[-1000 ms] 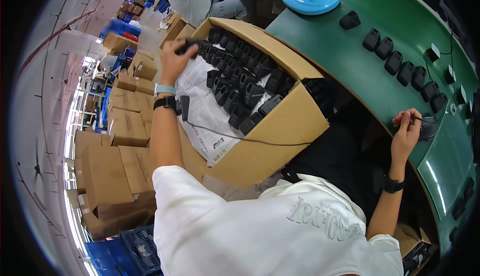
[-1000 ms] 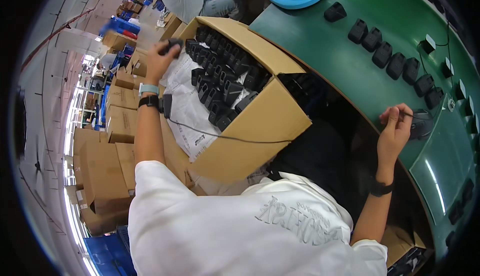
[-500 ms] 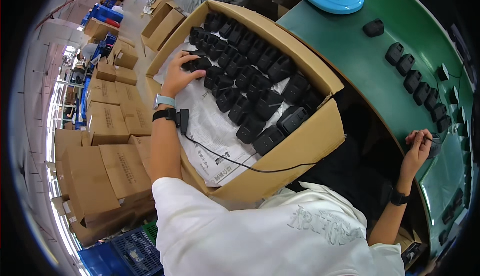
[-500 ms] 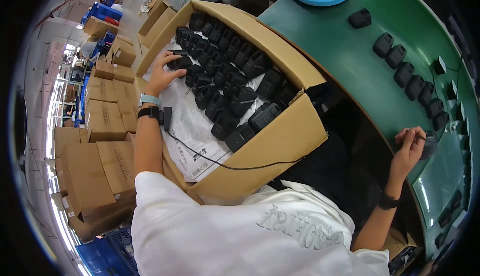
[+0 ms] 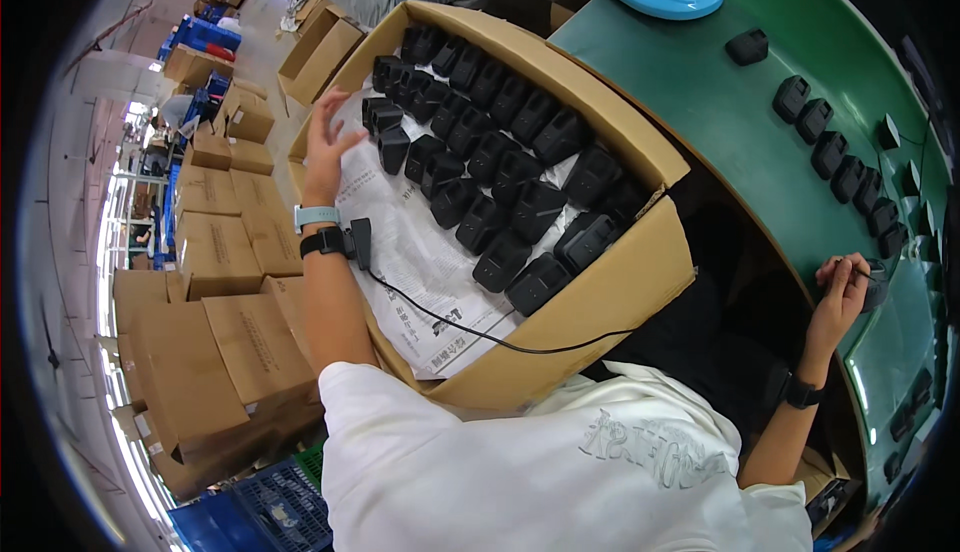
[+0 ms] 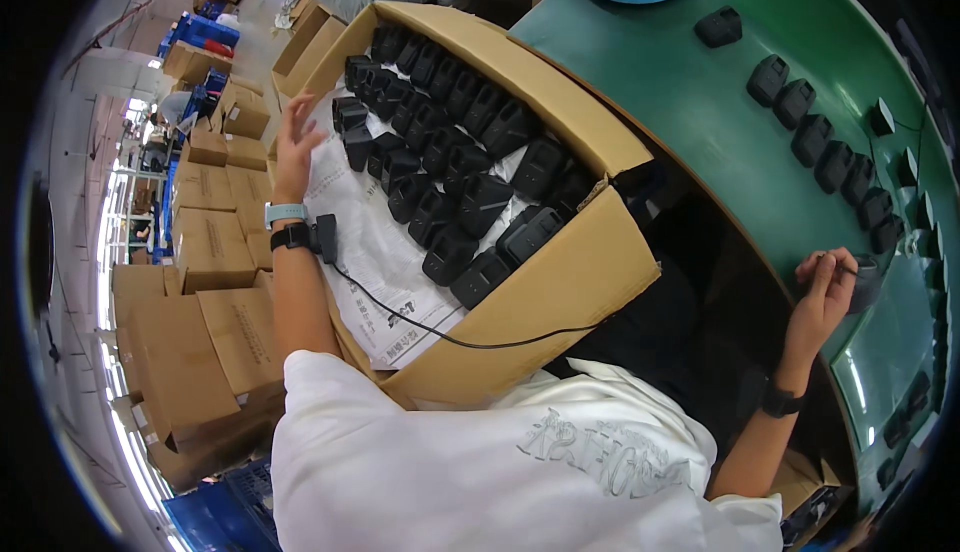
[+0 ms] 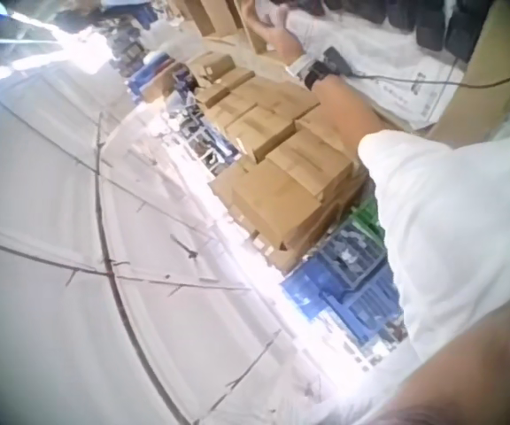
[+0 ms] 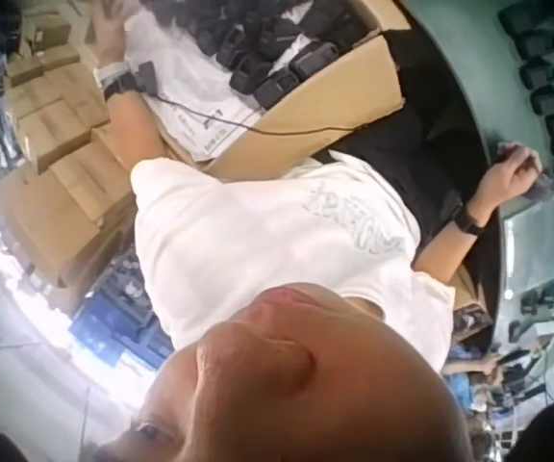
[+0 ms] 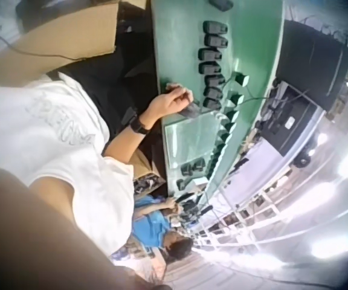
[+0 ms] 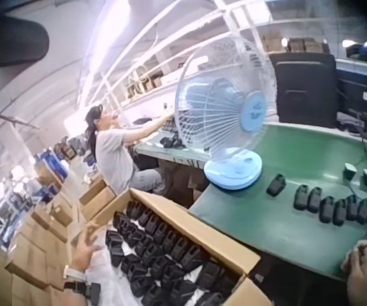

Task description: Assembling and testing computer mice components at a factory assembly line station.

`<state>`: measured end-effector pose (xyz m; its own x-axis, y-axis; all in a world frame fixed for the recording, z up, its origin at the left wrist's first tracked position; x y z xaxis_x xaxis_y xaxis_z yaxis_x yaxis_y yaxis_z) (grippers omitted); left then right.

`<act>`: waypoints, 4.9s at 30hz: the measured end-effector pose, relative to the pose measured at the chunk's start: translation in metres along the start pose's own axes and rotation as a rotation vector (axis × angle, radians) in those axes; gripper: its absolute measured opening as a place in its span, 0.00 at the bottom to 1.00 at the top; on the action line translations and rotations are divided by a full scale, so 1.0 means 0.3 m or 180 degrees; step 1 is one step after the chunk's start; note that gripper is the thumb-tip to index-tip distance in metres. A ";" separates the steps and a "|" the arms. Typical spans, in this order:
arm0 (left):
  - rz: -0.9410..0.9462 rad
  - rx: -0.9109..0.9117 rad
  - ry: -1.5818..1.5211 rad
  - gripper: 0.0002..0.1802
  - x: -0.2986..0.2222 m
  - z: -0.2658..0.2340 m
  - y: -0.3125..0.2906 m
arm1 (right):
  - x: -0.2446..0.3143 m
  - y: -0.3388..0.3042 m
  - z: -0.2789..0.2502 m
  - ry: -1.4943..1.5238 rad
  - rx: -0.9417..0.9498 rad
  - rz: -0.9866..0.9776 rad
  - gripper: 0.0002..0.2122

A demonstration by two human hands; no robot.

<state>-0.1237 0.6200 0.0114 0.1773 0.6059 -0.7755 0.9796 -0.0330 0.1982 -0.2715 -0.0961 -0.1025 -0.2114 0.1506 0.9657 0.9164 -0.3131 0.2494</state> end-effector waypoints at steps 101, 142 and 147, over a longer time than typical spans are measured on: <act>0.1979 0.0522 0.1464 0.24 -1.262 0.661 -0.295 | -0.101 0.200 -0.725 0.1883 0.0133 0.0236 0.10; 0.1371 -0.0090 0.1434 0.30 -1.169 1.782 0.019 | 0.048 0.165 -0.516 0.0236 0.0068 0.0320 0.06; 0.1429 -0.0212 0.1642 0.27 -1.160 1.820 0.004 | 0.048 0.167 -0.517 0.0200 0.0091 0.0263 0.06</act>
<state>-0.1327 -0.0249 -0.0459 0.4809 0.8465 -0.2283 0.8109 -0.3304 0.4830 -0.2812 -0.2551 -0.0650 -0.1548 0.0658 0.9858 0.9407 -0.2951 0.1674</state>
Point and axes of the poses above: each hand's wrist, its own y-axis towards the middle knuckle, its own z-axis out of the palm, x = y × z, the point moved 5 cm from there along y, towards the middle knuckle, and after that the axes turned 9 degrees about x, right-handed, at the moved point
